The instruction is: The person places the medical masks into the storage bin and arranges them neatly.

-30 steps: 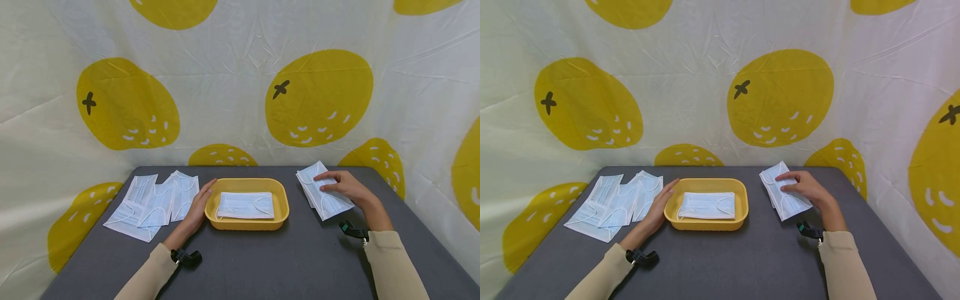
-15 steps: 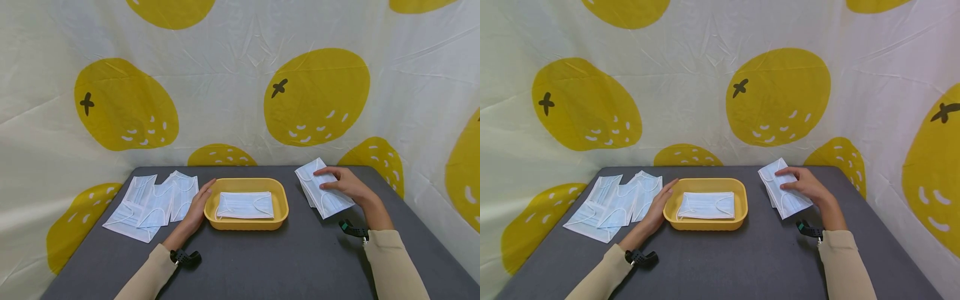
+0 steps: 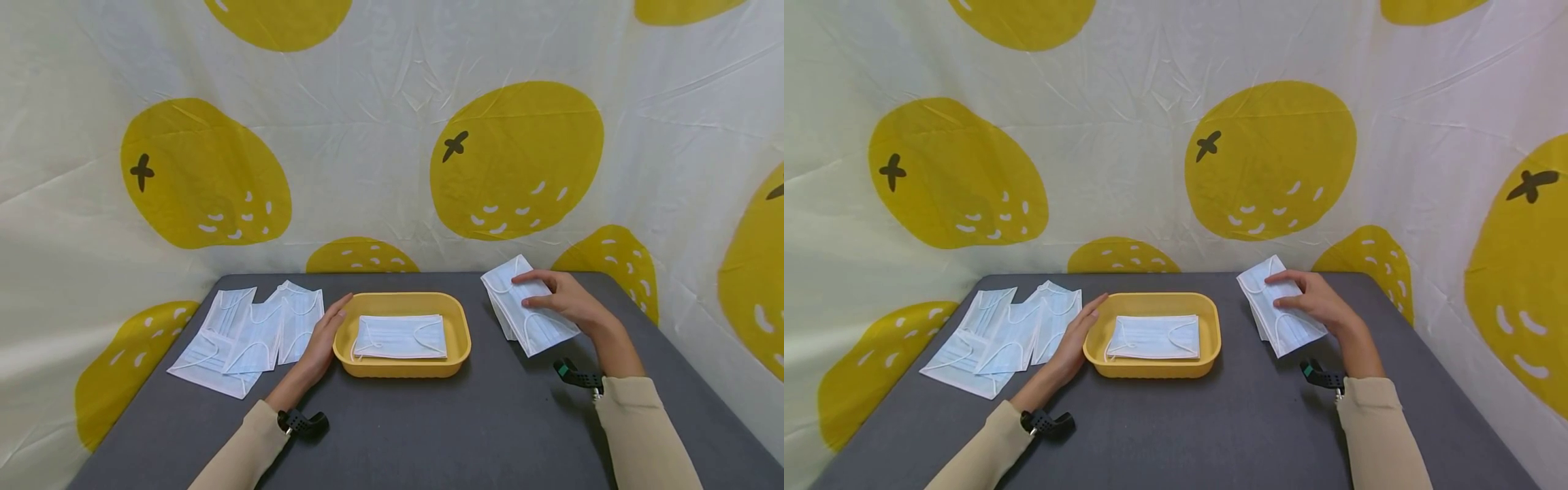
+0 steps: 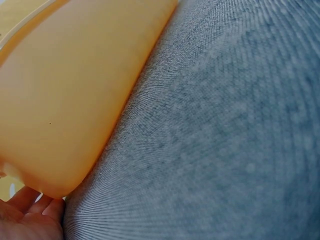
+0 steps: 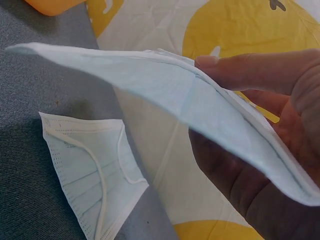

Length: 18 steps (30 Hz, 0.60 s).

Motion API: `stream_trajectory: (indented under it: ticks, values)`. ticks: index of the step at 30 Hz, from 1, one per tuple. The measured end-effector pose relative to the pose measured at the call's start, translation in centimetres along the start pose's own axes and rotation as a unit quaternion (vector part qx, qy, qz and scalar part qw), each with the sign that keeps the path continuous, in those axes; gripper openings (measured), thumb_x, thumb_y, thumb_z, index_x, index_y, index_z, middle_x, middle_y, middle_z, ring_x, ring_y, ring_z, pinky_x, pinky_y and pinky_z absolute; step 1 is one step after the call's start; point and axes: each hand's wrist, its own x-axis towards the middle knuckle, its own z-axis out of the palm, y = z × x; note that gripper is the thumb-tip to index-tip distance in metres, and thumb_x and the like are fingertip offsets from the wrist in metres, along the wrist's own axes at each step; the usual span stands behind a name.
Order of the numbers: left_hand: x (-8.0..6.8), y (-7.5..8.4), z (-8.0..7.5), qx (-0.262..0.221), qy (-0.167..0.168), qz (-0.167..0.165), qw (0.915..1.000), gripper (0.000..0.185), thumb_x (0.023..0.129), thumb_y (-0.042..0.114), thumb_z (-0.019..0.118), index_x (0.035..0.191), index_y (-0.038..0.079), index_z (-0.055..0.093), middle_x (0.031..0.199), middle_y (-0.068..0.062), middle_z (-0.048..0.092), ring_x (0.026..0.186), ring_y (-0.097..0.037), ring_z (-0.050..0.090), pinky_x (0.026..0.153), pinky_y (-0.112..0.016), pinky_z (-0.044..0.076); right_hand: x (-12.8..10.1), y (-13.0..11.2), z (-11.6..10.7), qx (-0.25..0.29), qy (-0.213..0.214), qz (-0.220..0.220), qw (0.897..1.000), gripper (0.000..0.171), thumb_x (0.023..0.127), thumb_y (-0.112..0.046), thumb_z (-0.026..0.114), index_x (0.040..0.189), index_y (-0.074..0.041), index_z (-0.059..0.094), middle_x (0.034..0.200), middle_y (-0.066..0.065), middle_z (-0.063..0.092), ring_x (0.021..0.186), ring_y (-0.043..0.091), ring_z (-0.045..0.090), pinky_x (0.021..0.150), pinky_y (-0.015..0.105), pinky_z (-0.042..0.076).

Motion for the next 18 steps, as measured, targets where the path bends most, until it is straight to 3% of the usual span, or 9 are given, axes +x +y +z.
stream_trajectory:
  ticks: [8, 18]
  values:
    - [0.0, 0.0, -0.1, 0.002, -0.001, 0.0, 1.0, 0.049, 0.114, 0.033, 0.034, 0.161, 0.022, 0.034, 0.17, -0.005, 0.028, 0.159, -0.028, 0.024, 0.13, -0.052, 0.018, -0.1, -0.6, -0.1, -0.012, 0.005, 0.0, 1.0, 0.05, 0.094, -0.02, 0.075, 0.14, -0.005, 0.063, 0.151, 0.027, 0.047, 0.12, 0.032, 0.042, 0.091, 0.032, 0.037]
    - [0.0, 0.0, 0.0, 0.0, 0.0, 0.001, 1.0, 0.048, 0.114, 0.029, 0.033, 0.161, 0.02, 0.034, 0.17, -0.006, 0.028, 0.159, -0.028, 0.023, 0.13, -0.052, 0.017, -0.3, -1.2, 0.0, -0.014, 0.007, -0.009, 1.0, 0.049, 0.094, -0.021, 0.075, 0.139, -0.004, 0.063, 0.15, 0.026, 0.048, 0.118, 0.029, 0.043, 0.088, 0.027, 0.039]
